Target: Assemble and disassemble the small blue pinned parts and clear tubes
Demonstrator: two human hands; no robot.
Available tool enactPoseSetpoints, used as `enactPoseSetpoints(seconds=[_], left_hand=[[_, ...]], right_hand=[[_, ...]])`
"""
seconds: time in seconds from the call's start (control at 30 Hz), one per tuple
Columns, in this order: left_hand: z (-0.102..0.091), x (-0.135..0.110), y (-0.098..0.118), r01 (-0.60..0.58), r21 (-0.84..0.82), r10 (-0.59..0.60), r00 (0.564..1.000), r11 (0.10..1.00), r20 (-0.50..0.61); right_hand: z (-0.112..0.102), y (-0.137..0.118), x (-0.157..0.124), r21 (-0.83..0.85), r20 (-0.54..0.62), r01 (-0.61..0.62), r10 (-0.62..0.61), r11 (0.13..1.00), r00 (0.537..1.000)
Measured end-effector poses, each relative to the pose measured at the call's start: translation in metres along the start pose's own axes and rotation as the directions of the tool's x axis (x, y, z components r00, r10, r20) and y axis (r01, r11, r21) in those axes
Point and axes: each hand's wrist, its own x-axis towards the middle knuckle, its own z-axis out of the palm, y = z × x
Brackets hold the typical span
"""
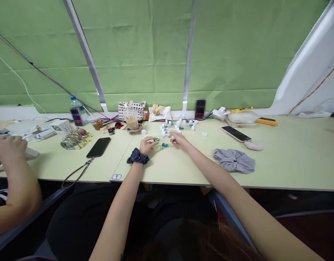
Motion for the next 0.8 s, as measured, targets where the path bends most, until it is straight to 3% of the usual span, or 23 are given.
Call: enactPoseSetpoints(seconds=[0.13,0.3,0.47,0.57,0.67,0.73,0.8], left_hand=[[-0.004,0.004,-0.003,0.072,-0.023,-0.074,0.989,0.997,-0.130],[-0.009,0.005,-0.006,0.121,-0.073,-0.133,0.973,0.990,-0.187],[-0.005,0.003,-0.012,0.102,0.157,-0.080,0.987,0.982,-0.138],[-0.002,0.003,-0.014,0.060,0.346,-0.006,0.988,0.936,-0.155],[-0.001,0.004,-0.014,0.064,0.470,0.007,0.989,0.880,-0.148],[-0.001,0.005,-0.013,0.074,0.512,-0.006,0.991,0.856,-0.132],[-0.001,0.005,-0.014,0.069,0.529,-0.010,0.993,0.846,-0.114]], right_hand=[[-0.003,-0.002,0.005,-0.009,-0.073,-0.037,0.036,0.999,0.997],[-0.035,-0.007,0.010,0.020,-0.285,-0.022,0.027,1.000,0.958],[-0.054,-0.009,0.014,0.028,-0.392,0.117,-0.097,0.993,0.915],[-0.041,-0.007,0.019,-0.126,-0.379,0.227,-0.258,0.966,0.889],[-0.016,-0.007,0.028,-0.411,-0.320,0.266,-0.411,0.872,0.853],[0.002,-0.009,0.036,-0.559,-0.275,0.231,-0.440,0.797,0.855],[0.021,-0.012,0.046,-0.624,-0.270,0.149,-0.391,0.767,0.880]])
